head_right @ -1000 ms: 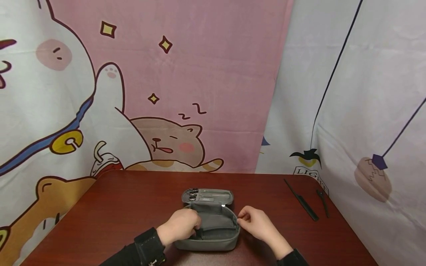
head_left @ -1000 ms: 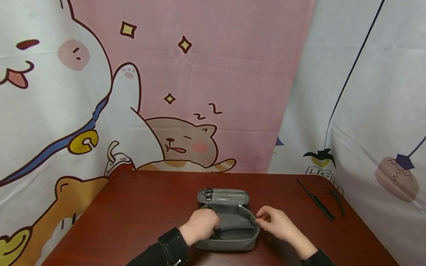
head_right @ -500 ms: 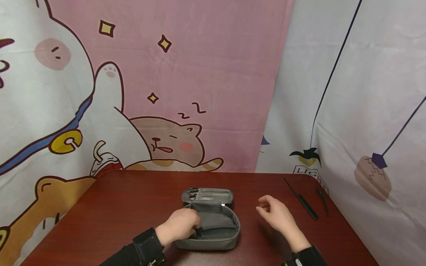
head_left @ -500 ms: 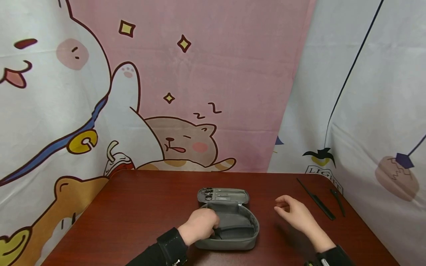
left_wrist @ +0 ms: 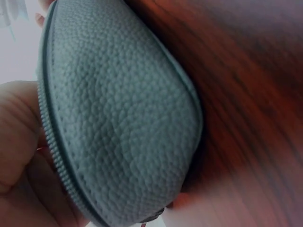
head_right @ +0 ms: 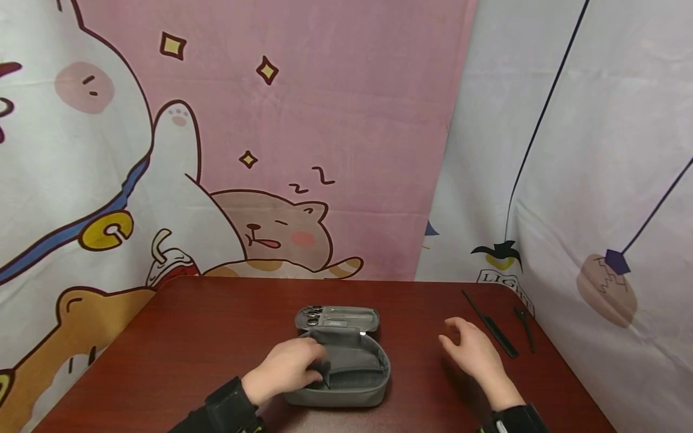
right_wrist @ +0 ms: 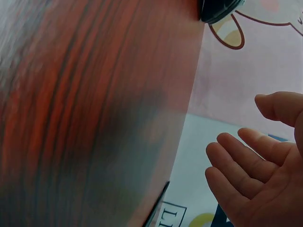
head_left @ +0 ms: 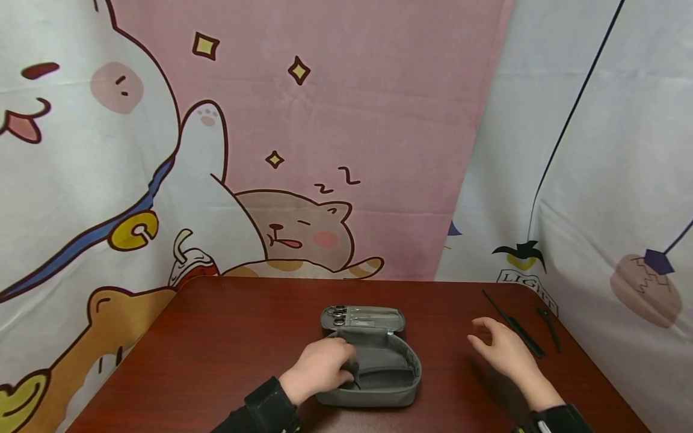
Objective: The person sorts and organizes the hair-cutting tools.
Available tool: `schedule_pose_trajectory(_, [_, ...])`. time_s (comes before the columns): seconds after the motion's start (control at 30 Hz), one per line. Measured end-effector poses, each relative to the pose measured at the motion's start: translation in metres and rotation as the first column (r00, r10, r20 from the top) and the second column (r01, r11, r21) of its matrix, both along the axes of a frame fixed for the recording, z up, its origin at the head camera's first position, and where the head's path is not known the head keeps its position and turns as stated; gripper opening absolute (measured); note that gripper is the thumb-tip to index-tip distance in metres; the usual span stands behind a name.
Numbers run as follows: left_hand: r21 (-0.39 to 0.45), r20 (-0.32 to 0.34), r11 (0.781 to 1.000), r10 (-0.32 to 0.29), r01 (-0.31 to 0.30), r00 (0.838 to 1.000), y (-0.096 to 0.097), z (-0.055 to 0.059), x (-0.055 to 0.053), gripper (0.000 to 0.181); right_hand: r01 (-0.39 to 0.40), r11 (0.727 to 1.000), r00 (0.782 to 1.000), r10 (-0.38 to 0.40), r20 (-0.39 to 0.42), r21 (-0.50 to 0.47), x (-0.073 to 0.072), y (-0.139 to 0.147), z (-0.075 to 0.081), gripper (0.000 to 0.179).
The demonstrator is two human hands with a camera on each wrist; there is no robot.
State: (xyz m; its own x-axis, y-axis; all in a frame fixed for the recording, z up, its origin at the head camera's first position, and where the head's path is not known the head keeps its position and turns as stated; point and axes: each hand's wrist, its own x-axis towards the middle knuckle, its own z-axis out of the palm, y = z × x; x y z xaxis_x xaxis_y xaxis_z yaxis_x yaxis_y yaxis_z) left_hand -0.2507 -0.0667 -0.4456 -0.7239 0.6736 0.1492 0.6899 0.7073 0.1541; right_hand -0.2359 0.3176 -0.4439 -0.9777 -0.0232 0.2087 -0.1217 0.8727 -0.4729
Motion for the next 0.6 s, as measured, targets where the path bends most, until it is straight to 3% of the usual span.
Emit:
schedule_pose_trajectory(0.17, [0.128,-0.036,0.989,0.074,-0.069,0.997,-0.01,0.004,0.003,0.043,0.043,0.997,0.999,-0.044,0.013,0.057,-0.002,0.009,0.0,0.049])
schedule_pose_trajectory(0.37, [0.256,-0.083,0.954,0.184,-0.158,0.979,-0.023,0.008,0.006,0.046,0.076,0.993,0.997,-0.077,0.007,0.095,-0.004,0.021,-0.001,0.054])
schedule_pose_trajectory(0.6, [0.281,-0.01,0.929,0.256,-0.243,0.967,-0.037,0.006,0.004,0.049,0.099,0.988,0.995,-0.102,0.015,0.119,-0.007,0.038,-0.004,0.058])
